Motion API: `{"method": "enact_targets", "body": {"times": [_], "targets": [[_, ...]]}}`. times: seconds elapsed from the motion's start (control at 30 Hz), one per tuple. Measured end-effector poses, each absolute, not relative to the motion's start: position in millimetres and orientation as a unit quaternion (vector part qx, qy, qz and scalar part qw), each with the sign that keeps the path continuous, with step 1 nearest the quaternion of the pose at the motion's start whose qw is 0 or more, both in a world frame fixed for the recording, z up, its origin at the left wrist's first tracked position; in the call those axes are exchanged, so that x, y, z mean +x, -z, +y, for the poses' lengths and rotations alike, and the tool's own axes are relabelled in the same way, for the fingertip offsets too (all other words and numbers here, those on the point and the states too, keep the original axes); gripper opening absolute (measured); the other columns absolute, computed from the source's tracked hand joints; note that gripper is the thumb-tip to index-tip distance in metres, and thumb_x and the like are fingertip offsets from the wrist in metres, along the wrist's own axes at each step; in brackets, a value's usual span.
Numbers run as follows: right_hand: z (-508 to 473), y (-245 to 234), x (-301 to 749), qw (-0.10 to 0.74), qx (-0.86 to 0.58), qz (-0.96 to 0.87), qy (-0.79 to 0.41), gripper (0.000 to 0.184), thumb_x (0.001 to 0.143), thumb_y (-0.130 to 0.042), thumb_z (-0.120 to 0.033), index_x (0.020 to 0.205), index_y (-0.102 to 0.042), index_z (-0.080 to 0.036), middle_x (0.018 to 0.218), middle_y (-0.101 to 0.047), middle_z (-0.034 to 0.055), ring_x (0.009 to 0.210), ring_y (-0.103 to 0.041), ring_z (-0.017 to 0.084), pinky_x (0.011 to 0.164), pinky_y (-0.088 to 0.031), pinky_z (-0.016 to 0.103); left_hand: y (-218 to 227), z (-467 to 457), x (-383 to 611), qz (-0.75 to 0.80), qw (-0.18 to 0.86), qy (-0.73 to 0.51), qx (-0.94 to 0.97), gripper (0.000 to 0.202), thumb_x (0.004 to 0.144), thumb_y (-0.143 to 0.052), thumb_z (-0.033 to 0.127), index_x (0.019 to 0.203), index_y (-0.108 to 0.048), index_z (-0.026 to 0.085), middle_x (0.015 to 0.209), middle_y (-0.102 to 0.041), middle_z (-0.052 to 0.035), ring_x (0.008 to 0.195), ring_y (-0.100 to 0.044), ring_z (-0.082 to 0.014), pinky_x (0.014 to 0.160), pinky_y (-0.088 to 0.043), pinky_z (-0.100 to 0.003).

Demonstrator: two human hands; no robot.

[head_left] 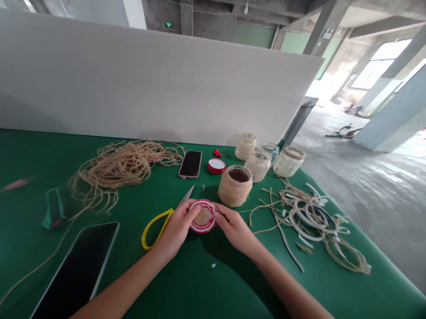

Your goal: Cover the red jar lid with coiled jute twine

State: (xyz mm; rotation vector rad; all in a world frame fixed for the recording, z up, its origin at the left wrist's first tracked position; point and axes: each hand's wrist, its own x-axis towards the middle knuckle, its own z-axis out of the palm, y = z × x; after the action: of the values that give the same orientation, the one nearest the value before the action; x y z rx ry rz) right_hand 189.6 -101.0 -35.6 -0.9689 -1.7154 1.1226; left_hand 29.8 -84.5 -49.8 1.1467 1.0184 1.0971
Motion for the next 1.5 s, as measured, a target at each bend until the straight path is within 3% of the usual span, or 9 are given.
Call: {"method": "enact_targets", "body": {"times": [0.2,0.57,0.67,0.83,0.9,1.13,1.23,1.37,1.5], "targets": [[-102,40,193,0.378,-0.437,-0.693,-0.431,0.029,0.090,-0.040,-0.028,0.113,-0.053,-0.017,0.076,-0.057,0.0012,0.068,-0.052,0.012,0.063,-0.042,0.023,51,-82,26,0.465,0.559,-0.512,0.458,0.026,0.076,-0.056,0.038,0.085,-0.060,0.015,0.072,-0.065,-0.0018,0.065,-0.059,-0.0152,0.063,-0.044,-0.024],[-106,36,191,0.304,-0.440,-0.740,-0.408,0.025,0.091,-0.034,-0.025,0.088,-0.058,-0.017,0.058,-0.054,-0.0029,0.056,-0.050,0.010,0.058,-0.038,0.021,52,-80,24,0.489,0.533,-0.543,0.427,0.025,0.073,-0.059,0.039,0.079,-0.058,0.014,0.065,-0.062,-0.0003,0.059,-0.057,-0.0141,0.057,-0.043,-0.023],[-106,39,190,0.305,-0.446,-0.738,-0.405,0.027,0.092,-0.034,-0.026,0.081,-0.057,-0.017,0.060,-0.057,-0.0019,0.056,-0.051,0.010,0.058,-0.038,0.022,50,-81,23,0.494,0.520,-0.539,0.441,0.025,0.073,-0.059,0.039,0.077,-0.058,0.015,0.064,-0.061,0.0002,0.058,-0.056,-0.0141,0.055,-0.042,-0.022],[-104,48,186,0.345,-0.455,-0.695,-0.437,0.018,0.089,-0.042,-0.030,0.095,-0.054,-0.017,0.078,-0.062,0.0015,0.068,-0.055,0.012,0.062,-0.041,0.023,50,-84,23,0.485,0.518,-0.529,0.465,0.023,0.075,-0.057,0.039,0.078,-0.057,0.016,0.065,-0.060,0.0009,0.058,-0.055,-0.0131,0.055,-0.042,-0.022],[-103,51,186,0.364,-0.452,-0.680,-0.448,0.021,0.090,-0.040,-0.031,0.087,-0.055,-0.016,0.077,-0.060,0.0016,0.068,-0.054,0.012,0.062,-0.041,0.023,52,-84,24,0.476,0.533,-0.521,0.468,0.025,0.077,-0.054,0.040,0.080,-0.057,0.016,0.067,-0.061,-0.0002,0.059,-0.055,-0.0137,0.057,-0.043,-0.023],[-102,50,186,0.402,-0.420,-0.637,-0.505,0.023,0.088,-0.043,-0.037,0.082,-0.052,-0.016,0.072,-0.054,0.0002,0.068,-0.053,0.012,0.065,-0.044,0.024,51,-81,25,0.479,0.489,-0.510,0.521,0.037,0.080,-0.051,0.037,0.111,-0.052,0.018,0.107,-0.061,-0.0085,0.095,-0.058,-0.0214,0.081,-0.044,-0.031],[-102,50,185,0.434,-0.426,-0.601,-0.519,0.025,0.088,-0.043,-0.041,0.080,-0.048,-0.017,0.068,-0.052,-0.0009,0.064,-0.053,0.012,0.063,-0.044,0.024,49,-82,25,0.469,0.499,-0.498,0.532,0.044,0.079,-0.052,0.036,0.121,-0.045,0.021,0.111,-0.059,-0.0087,0.095,-0.059,-0.0217,0.081,-0.045,-0.031],[-101,50,186,0.433,-0.440,-0.594,-0.516,0.027,0.089,-0.039,-0.043,0.081,-0.046,-0.018,0.060,-0.048,-0.0036,0.052,-0.049,0.010,0.053,-0.041,0.023,48,-83,27,0.453,0.500,-0.491,0.551,0.049,0.075,-0.059,0.034,0.120,-0.044,0.021,0.108,-0.061,-0.0087,0.094,-0.059,-0.0228,0.080,-0.046,-0.032],[-100,53,188,0.422,-0.465,-0.616,-0.476,0.025,0.090,-0.038,-0.040,0.083,-0.047,-0.018,0.060,-0.047,-0.0040,0.052,-0.046,0.010,0.053,-0.039,0.022,48,-82,27,0.456,0.492,-0.472,0.571,0.035,0.076,-0.057,0.035,0.107,-0.053,0.020,0.104,-0.062,-0.0080,0.094,-0.059,-0.0231,0.079,-0.045,-0.031]]}}
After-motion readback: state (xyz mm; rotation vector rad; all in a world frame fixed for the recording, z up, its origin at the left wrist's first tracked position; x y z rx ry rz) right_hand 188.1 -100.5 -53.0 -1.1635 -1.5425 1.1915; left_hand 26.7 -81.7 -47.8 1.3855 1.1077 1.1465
